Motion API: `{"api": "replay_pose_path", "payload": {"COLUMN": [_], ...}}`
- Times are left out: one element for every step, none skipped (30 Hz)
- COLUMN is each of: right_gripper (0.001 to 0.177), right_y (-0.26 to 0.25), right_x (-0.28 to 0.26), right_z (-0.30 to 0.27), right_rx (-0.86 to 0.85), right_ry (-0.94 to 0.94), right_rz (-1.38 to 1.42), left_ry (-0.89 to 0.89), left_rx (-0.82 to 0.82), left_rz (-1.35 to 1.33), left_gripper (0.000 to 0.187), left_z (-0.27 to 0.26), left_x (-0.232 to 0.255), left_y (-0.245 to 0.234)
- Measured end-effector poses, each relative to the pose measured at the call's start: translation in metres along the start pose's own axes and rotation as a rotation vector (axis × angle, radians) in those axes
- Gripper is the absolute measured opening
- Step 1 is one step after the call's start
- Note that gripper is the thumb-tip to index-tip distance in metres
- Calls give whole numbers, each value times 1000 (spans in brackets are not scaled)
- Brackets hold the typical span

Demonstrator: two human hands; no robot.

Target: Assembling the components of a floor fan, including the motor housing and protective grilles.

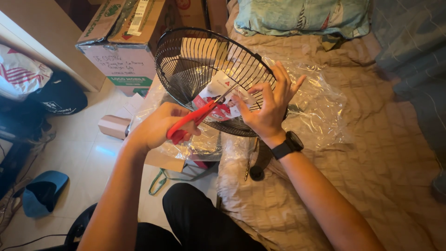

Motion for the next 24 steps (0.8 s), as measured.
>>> {"api": "replay_pose_path", "payload": {"right_gripper": [42,43,43,40,37,37,32,27,27,24,22,22,22,22,22,21,20,20,20,20,20,20,21,21], "right_y": [0,-1,0,0,0,0,0,-1,-1,-1,-1,0,0,0,0,0,0,0,0,0,0,0,-1,0], "right_x": [0,1,3,4,5,5,4,3,2,-1,-4,-3,-2,-2,-2,-3,-4,-5,-7,-9,-10,-9,-7,-7], "right_z": [0,-1,-2,-4,-5,-6,-7,-8,-7,-6,-6,-6,-7,-8,-8,-8,-8,-8,-7,-7,-6,-5,-5,-5], "right_rx": [6,12,13,19,26,26,32,38,39,40,41,41,51,61,60,67,73,71,74,77,76,81,86,86], "right_ry": [3,6,7,2,-2,-2,-10,-18,-18,-27,-36,-35,-29,-24,-24,-30,-35,-36,-37,-38,-39,-17,5,4], "right_rz": [-7,-14,-14,-17,-21,-21,-30,-37,-35,-50,-64,-64,-67,-69,-68,-61,-54,-54,-51,-46,-45,-34,-23,-23], "left_ry": [5,10,10,15,19,19,21,23,23,30,38,37,36,34,34,58,83,82,75,67,66,72,79,79], "left_rx": [-7,-14,-14,-24,-35,-35,-45,-53,-52,-50,-48,-48,-37,-24,-24,-32,-41,-40,-36,-30,-29,-35,-42,-42], "left_rz": [6,12,13,-7,-28,-27,-37,-46,-45,-27,-9,-8,-18,-28,-28,-42,-56,-58,-26,7,5,-8,-21,-22], "left_gripper": [29,30,30,31,32,32,30,29,29,29,29,29,26,25,25,26,27,27,29,30,30,31,32,32], "left_z": [0,0,1,1,2,3,4,5,5,5,5,4,3,1,1,0,0,0,0,0,-1,-2,-2,-3], "left_x": [2,3,4,5,6,3,1,0,-1,-2,-2,-1,-1,-1,-2,0,1,0,-1,-3,-2,1,3,4], "left_y": [0,1,1,2,3,3,4,4,4,4,4,6,7,7,8,9,10,10,10,9,9,11,12,13]}}
Point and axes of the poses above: each hand's wrist, its own z-axis towards the middle knuckle, its own y-axis out of the palm, x = y × z, the point moved 10 cm from there along z, towards the middle knuckle, and after that the axes turned 7 degrees about z, right-handed, at the moved point
